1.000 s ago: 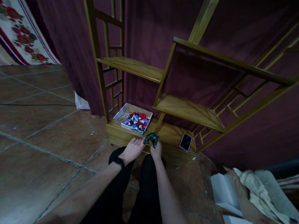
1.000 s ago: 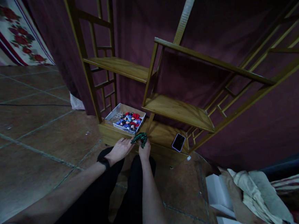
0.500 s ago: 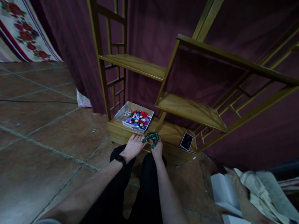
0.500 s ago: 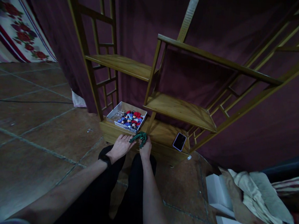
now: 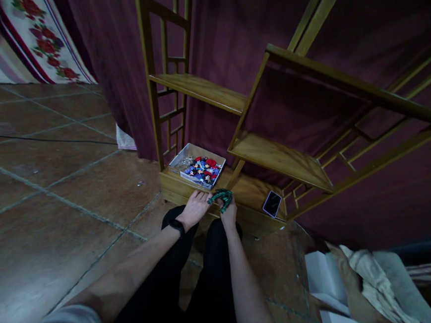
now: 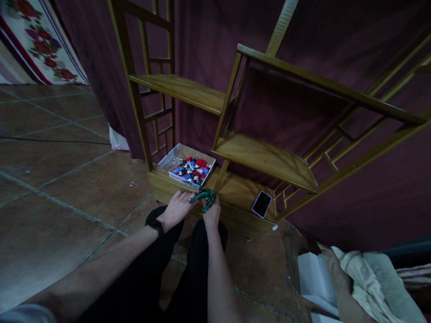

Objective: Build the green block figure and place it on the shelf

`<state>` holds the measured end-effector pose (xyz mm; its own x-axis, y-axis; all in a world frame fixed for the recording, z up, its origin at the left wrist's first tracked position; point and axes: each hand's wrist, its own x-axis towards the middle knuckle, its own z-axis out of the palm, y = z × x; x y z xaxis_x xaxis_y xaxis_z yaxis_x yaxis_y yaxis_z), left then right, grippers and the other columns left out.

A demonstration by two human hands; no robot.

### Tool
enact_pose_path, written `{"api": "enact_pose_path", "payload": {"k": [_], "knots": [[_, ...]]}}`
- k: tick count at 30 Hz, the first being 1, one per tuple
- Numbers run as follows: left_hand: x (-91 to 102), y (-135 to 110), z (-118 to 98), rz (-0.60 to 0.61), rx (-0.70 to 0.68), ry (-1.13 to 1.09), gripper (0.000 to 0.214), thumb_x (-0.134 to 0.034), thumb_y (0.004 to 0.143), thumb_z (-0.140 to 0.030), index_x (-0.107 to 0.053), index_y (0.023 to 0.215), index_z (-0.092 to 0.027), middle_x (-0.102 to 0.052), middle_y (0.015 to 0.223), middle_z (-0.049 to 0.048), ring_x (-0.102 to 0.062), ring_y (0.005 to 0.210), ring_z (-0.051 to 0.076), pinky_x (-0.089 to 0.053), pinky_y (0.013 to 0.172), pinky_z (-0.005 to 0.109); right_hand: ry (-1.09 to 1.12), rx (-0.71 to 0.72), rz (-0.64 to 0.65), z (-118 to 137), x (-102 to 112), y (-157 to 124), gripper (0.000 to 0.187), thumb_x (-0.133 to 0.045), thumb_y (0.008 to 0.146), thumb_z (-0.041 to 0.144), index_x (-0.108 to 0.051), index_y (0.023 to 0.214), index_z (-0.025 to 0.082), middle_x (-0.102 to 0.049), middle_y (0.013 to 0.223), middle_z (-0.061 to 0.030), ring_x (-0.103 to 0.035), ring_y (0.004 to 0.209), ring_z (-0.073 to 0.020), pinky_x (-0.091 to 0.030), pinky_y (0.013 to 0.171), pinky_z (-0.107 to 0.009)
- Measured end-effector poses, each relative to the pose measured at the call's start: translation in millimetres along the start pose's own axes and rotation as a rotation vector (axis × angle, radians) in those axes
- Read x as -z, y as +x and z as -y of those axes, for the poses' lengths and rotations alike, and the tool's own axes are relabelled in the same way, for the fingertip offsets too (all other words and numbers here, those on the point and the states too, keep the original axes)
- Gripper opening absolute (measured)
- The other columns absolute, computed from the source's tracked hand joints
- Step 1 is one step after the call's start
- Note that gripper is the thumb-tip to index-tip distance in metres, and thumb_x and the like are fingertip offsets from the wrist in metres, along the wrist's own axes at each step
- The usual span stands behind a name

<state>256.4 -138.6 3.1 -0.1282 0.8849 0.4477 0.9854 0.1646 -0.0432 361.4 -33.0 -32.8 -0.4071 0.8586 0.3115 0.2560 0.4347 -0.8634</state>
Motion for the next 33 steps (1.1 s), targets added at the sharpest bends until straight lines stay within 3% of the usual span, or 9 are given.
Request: {"api": "enact_pose_path", "payload": {"k": [16,33], "knots": [[-1.3,-1.7,2.7,0.029,-0.019,-0.017,0.031,-0.032,0.086,-0.012,-0.047,0.113,-0.010,-0.060,0.086,0.0103,-0.055,0.083,0.021,-0.033,0.085,0.036,-0.031,0.012,-0.002,-1.1,-0.8,-1.1,0.023,-0.054,0.074,0.027,-0.052,0.095,0.019,-0.065,0.087,-0.0053,-0.061,0.080,-0.0184,-0.045,0.072,-0.028],[-5.0,-3.0,3.5,0.093,0.000,-0.022,0.031,-0.033,0.087,-0.016,-0.047,0.114,-0.010,-0.061,0.081,0.0091,-0.056,0.078,0.020,-0.034,0.077,0.033,-0.112,-0.032,0.055,5.2,1.9,-2.9,0.027,-0.053,0.074,0.027,-0.052,0.101,0.020,-0.066,0.089,-0.0065,-0.062,0.084,-0.0206,-0.046,0.072,-0.028]]}}
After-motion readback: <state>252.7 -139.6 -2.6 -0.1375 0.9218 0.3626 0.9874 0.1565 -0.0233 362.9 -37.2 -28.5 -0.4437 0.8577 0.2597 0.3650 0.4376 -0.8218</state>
